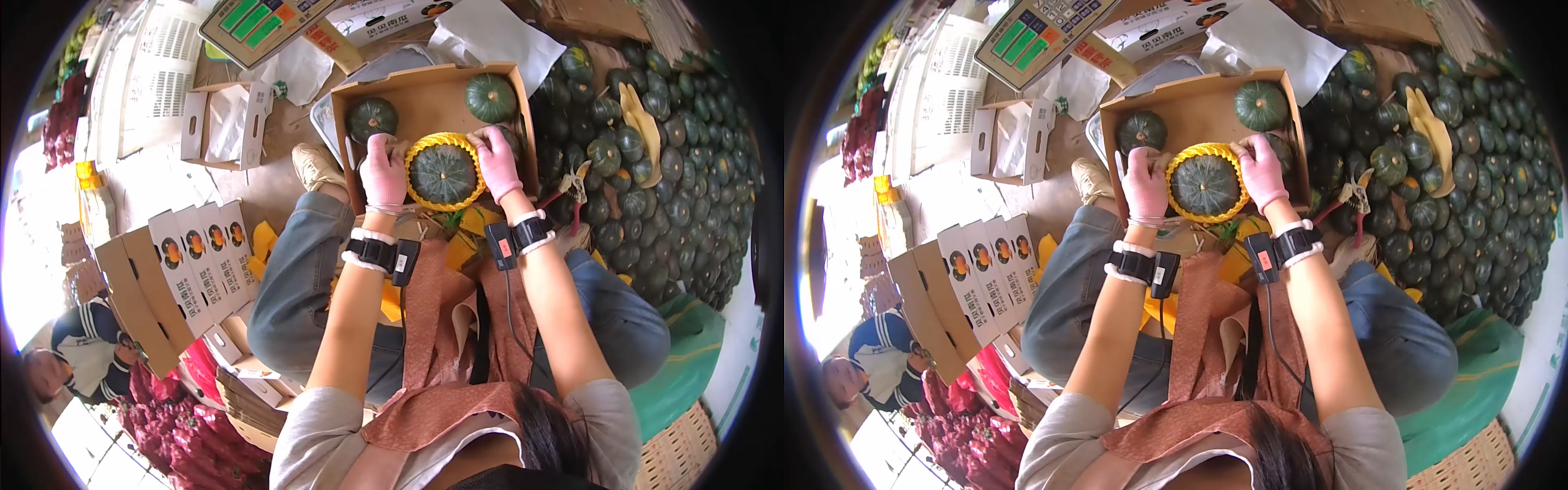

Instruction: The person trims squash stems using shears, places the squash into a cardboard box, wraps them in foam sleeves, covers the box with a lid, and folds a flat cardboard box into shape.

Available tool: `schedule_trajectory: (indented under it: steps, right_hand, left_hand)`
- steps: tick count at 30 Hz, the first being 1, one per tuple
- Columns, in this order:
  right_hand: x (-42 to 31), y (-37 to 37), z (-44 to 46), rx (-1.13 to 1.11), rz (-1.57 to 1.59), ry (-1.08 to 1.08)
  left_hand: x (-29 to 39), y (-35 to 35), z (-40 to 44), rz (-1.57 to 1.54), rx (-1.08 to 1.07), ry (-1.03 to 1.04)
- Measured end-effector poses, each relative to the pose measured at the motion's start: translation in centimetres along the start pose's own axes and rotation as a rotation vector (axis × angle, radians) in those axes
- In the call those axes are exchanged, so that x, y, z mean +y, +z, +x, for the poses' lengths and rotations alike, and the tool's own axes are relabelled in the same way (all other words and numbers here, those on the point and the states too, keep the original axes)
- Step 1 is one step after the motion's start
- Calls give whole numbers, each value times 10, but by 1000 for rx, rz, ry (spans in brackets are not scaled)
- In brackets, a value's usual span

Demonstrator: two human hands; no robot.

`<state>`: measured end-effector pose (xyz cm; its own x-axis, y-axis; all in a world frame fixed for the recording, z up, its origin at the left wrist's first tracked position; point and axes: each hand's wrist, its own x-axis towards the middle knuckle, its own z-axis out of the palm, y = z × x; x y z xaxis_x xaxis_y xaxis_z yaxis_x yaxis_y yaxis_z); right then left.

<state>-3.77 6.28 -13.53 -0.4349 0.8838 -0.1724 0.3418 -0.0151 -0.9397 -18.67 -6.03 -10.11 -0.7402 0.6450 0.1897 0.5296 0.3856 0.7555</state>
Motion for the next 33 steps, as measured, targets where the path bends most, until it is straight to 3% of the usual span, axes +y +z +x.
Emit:
schedule_trajectory:
  steps: [1,3,5,7,9,10,11,13,16,21,25,27,28,29,31,33]
  right_hand:
    - [1,-1,-2,7,-120,-17]
    - [-23,-6,-7,1,-529,43]
    - [-34,-6,-13,238,-676,-258]
    - [-37,-5,-19,268,-544,-263]
    - [-43,-8,-43,159,-439,-497]
    - [-48,-12,-52,156,-484,-641]
    - [-43,-11,-60,188,-595,-610]
    - [-38,-10,-74,77,-512,-284]
    - [-42,0,-75,91,-430,-126]
    - [-36,7,-71,154,-394,-127]
    - [-47,4,-60,220,-355,-126]
    - [-54,4,-38,367,-235,-204]
    - [-71,-5,-25,238,-211,-65]
    - [-73,-4,-9,258,-195,-116]
    - [-71,3,22,228,-214,-181]
    - [-57,13,41,196,-178,-235]
  left_hand:
    - [10,-4,-3,-20,46,38]
    - [32,-18,-10,-102,-136,-30]
    - [36,-27,-14,159,-363,337]
    - [35,-30,-15,121,-469,323]
    - [37,-32,-11,104,-472,338]
    - [35,-31,-9,68,-522,247]
    - [34,-30,-7,62,-540,251]
    - [33,-27,-3,43,-573,255]
    - [36,-27,2,19,-696,128]
    - [42,-28,7,84,-780,96]
    - [58,-39,26,213,-1013,68]
    - [38,-36,43,102,-942,223]
    - [35,-34,52,-4,-868,237]
    - [32,-30,59,-109,-792,249]
    - [22,-14,67,-28,-614,189]
    - [21,-2,70,192,-405,302]
